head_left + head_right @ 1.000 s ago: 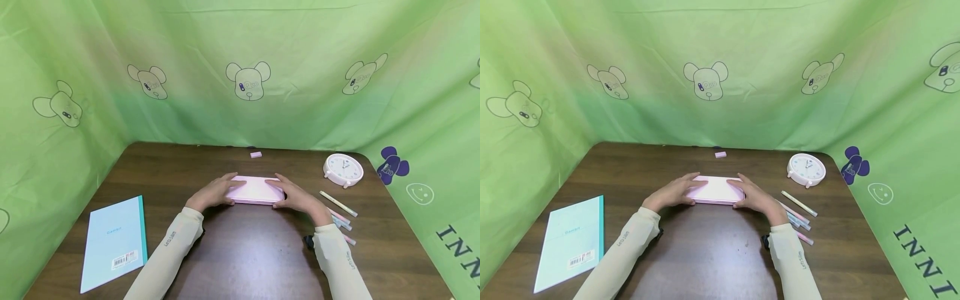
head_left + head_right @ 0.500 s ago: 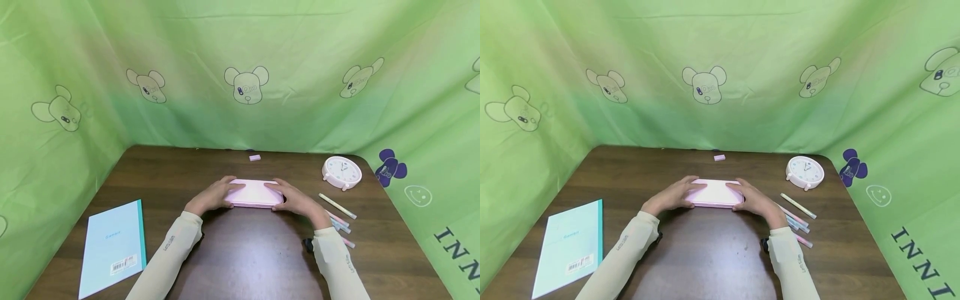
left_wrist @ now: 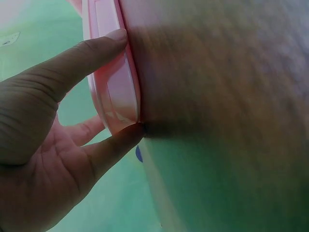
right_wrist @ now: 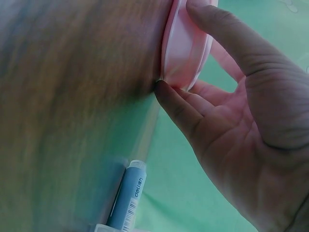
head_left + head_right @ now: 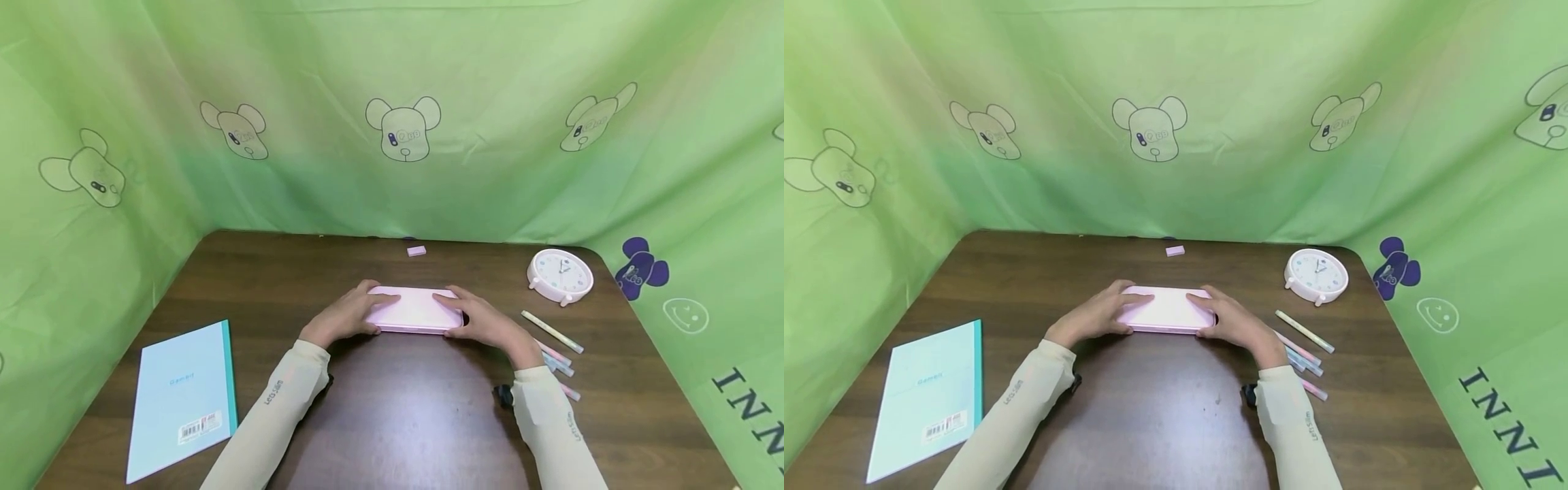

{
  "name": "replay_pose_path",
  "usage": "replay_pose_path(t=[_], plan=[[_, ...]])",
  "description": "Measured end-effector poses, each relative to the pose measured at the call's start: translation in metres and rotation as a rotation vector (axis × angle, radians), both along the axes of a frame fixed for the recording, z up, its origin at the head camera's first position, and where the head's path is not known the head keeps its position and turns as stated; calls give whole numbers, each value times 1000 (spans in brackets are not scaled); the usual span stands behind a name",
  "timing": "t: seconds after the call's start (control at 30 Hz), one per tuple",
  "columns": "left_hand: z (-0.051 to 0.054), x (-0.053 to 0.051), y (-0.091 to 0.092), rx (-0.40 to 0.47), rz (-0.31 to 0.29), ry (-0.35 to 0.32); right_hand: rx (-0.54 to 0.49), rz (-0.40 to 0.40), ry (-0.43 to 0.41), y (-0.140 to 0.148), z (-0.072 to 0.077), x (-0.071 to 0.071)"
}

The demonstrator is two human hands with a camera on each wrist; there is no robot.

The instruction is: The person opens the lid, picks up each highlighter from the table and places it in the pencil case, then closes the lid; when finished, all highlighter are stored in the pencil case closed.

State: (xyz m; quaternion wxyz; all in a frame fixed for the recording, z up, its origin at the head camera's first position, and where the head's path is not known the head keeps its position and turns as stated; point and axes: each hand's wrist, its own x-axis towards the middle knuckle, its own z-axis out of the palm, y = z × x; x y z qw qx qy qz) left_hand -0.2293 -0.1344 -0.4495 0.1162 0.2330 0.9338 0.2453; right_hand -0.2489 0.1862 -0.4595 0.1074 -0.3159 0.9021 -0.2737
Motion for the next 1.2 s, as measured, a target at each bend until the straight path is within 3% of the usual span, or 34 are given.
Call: replay_pose_path(t=[0.3,0.67,1.2], plan=[[-1,0,0,-5,-20,20,32,-3,30,3,1,-1],[0,3,-1,8,-27,44,1,-29,6,5,1,-4],[2,3,2,2,-24,38,-46,-42,53,8,-4,-5]])
